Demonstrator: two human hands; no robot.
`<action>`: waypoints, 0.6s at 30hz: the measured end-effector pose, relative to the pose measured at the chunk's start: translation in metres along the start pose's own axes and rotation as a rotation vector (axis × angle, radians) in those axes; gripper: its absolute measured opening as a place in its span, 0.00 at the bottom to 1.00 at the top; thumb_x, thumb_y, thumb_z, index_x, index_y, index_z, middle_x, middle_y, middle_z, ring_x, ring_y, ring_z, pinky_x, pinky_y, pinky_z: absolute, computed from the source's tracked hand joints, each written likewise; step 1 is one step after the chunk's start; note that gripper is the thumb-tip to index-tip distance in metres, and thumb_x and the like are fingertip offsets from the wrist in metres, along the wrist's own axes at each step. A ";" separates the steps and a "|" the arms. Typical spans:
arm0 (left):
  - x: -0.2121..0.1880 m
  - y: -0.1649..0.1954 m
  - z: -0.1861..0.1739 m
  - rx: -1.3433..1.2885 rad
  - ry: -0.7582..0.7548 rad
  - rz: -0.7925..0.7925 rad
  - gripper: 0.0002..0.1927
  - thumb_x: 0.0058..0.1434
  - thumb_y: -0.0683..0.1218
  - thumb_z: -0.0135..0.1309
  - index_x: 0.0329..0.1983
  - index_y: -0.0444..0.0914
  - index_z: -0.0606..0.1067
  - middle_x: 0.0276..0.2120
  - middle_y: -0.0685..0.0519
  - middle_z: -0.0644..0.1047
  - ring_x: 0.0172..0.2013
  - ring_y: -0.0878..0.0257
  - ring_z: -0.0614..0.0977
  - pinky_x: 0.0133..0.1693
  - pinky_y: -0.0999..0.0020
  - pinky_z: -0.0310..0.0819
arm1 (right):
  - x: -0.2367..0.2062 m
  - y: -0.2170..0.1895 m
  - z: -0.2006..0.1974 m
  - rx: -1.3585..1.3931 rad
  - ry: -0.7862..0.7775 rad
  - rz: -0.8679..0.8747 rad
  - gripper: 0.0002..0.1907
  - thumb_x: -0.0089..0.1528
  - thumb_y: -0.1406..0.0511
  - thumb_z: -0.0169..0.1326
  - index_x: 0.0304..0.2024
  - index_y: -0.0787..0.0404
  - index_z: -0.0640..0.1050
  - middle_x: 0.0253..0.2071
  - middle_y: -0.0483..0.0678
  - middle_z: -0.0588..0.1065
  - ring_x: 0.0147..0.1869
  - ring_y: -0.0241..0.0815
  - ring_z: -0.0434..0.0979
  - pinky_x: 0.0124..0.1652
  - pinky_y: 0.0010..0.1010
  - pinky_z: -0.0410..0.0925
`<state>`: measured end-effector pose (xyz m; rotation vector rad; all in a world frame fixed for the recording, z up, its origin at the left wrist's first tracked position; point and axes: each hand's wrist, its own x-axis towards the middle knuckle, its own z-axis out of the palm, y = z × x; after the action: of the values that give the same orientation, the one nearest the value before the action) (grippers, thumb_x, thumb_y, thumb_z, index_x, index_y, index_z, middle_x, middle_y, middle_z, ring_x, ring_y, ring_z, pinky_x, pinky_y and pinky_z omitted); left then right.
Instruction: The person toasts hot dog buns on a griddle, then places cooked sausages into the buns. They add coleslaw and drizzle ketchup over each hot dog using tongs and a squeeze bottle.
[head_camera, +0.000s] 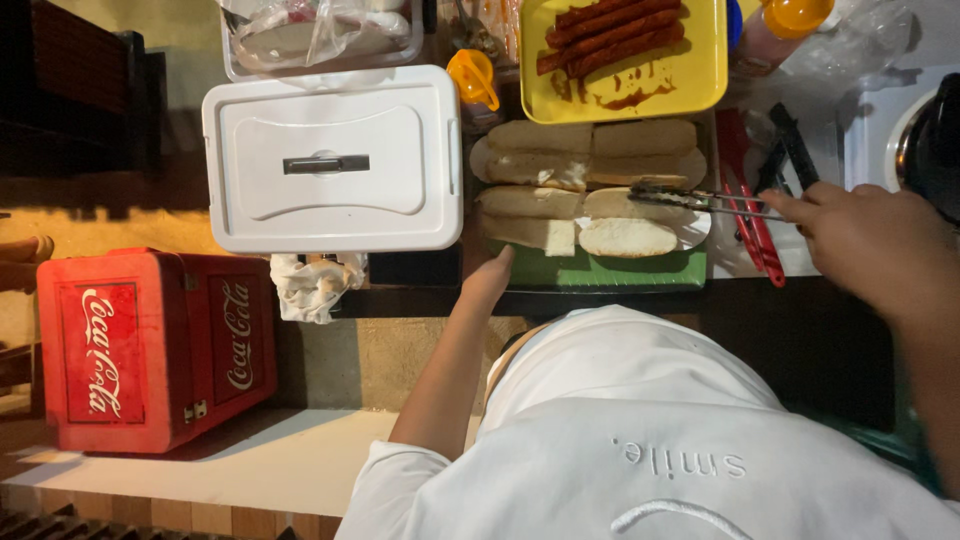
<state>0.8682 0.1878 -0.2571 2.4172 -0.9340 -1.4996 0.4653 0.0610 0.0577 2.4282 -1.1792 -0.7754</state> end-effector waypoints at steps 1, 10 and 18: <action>-0.002 0.002 -0.001 0.002 0.004 -0.010 0.45 0.67 0.73 0.31 0.61 0.31 0.73 0.62 0.34 0.72 0.66 0.41 0.69 0.67 0.57 0.56 | 0.000 -0.001 0.000 0.019 0.005 -0.004 0.36 0.62 0.64 0.52 0.72 0.32 0.68 0.43 0.37 0.76 0.43 0.37 0.81 0.40 0.29 0.76; -0.023 0.010 0.001 -0.003 0.137 0.051 0.43 0.66 0.70 0.38 0.60 0.28 0.72 0.58 0.30 0.74 0.61 0.37 0.73 0.64 0.55 0.64 | -0.002 -0.009 0.001 0.143 0.063 -0.007 0.35 0.61 0.66 0.52 0.71 0.35 0.70 0.42 0.39 0.75 0.45 0.40 0.80 0.40 0.33 0.75; -0.069 0.036 -0.018 -0.003 0.319 0.220 0.39 0.62 0.61 0.50 0.70 0.33 0.66 0.65 0.33 0.69 0.68 0.39 0.66 0.69 0.54 0.57 | -0.023 -0.009 0.007 0.212 -0.156 0.066 0.37 0.62 0.59 0.52 0.75 0.30 0.64 0.48 0.41 0.76 0.39 0.41 0.82 0.38 0.34 0.76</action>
<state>0.8471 0.1950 -0.1799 2.3631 -1.0785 -1.0040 0.4548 0.0843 0.0549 2.5183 -1.4615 -0.8731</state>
